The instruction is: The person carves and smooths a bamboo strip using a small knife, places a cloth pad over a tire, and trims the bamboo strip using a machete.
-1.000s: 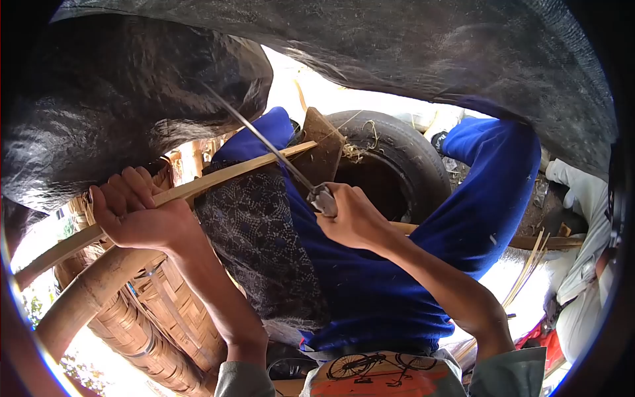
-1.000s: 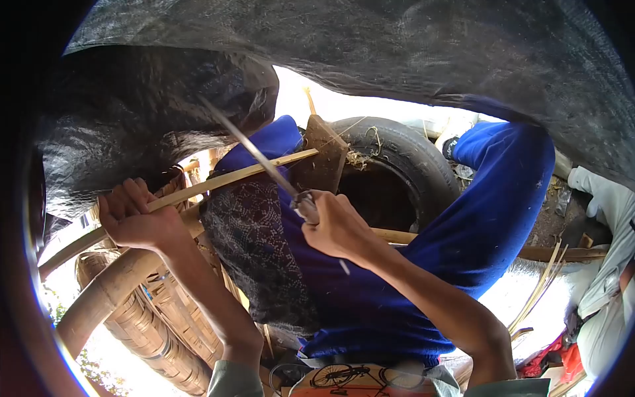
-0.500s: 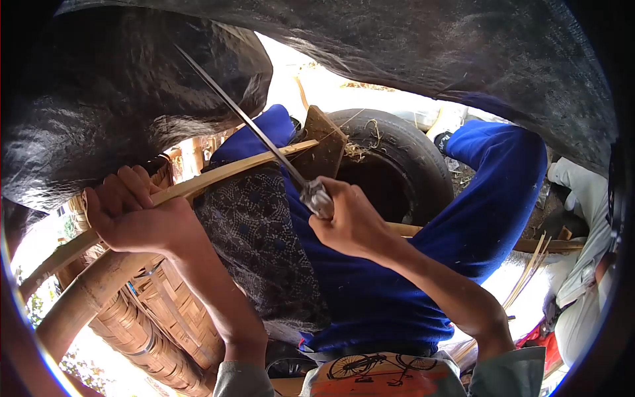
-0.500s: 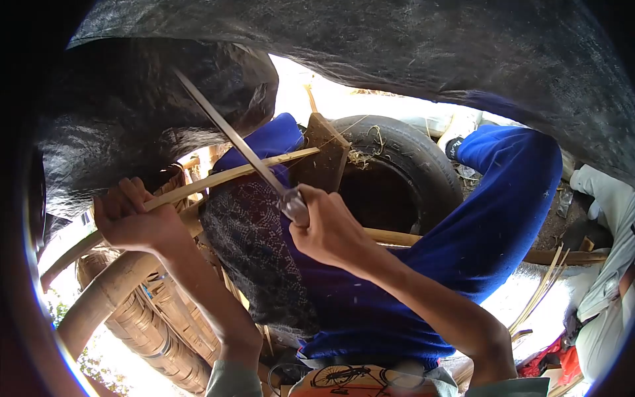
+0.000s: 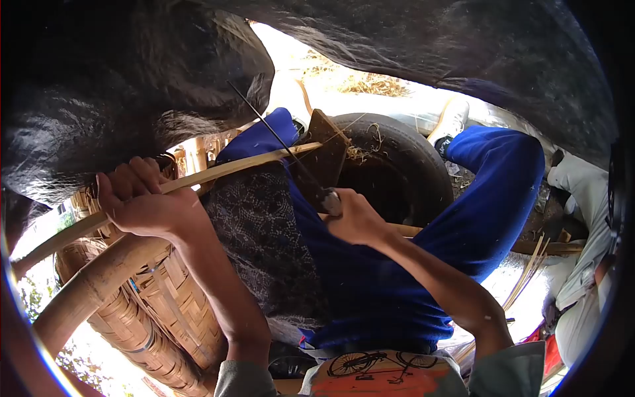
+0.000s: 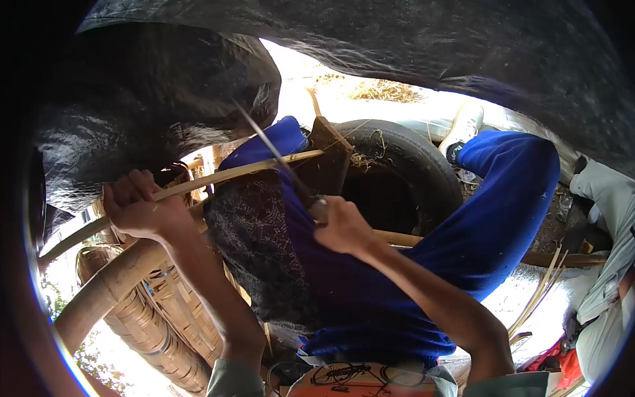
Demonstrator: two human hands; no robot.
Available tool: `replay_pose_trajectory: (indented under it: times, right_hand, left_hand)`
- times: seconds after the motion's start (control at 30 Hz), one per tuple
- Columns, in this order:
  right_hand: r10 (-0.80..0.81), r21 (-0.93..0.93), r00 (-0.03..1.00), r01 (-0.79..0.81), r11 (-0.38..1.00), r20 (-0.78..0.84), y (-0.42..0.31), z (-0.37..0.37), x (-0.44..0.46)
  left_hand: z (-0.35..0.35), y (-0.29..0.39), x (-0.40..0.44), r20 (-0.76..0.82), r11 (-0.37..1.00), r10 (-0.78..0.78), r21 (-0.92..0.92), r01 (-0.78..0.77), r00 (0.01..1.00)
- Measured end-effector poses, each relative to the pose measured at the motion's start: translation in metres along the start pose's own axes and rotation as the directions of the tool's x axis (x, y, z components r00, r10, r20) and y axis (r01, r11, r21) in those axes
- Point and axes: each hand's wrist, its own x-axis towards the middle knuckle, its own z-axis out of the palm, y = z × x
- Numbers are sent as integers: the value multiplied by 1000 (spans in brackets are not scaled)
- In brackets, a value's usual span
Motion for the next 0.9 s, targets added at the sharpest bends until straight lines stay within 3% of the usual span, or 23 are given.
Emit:
replay_pose_trajectory:
  times: [0.03,0.1,0.17,0.23,0.3,0.37,0.4,0.5,0.57,0.63,0.77,0.83,0.9]
  right_hand:
    - [-9,-3,1000,9,1000,-5,-6,-6,0]
    - [319,50,935,-330,943,155,-27,-26,5]
    - [311,27,940,-317,948,144,-42,-27,-1]
    - [-62,7,998,62,998,20,-57,-27,0]
    - [-142,21,990,142,990,-8,-57,-22,-3]
    - [2,127,1000,-3,992,4,-35,-9,-7]
    - [115,66,993,-117,991,34,-7,-5,-4]
    - [226,42,972,-228,973,59,-1,-21,4]
    - [267,40,962,-269,962,53,-12,-26,1]
    - [130,-53,984,-124,991,122,-25,-33,5]
    - [105,19,990,-108,994,93,-11,-25,-3]
    - [393,-117,915,-381,917,97,31,-25,6]
    - [379,-141,921,-364,921,95,9,-36,8]
  left_hand:
    - [1,0,1,-13,1000,-10,13,10,1000]
    - [1,-2,4,12,1000,10,-13,-10,1000]
    - [-5,-1,-1,12,1000,10,7,-10,1000]
    - [4,-1,-1,16,1000,6,-15,-6,1000]
    - [3,-3,1,35,999,8,-31,-7,999]
    - [0,-3,3,60,999,9,-40,-7,998]
    - [0,-3,4,30,1000,-8,-23,9,1000]
    - [-3,-6,13,23,1000,6,-18,-5,1000]
    - [-8,-7,8,22,1000,13,16,-14,1000]
    - [4,-4,6,-2,999,10,38,-10,1000]
    - [-1,-5,12,7,999,2,35,-3,1000]
    - [-3,-4,13,-31,998,-30,61,31,999]
    - [-1,-3,13,-33,998,-14,57,16,999]
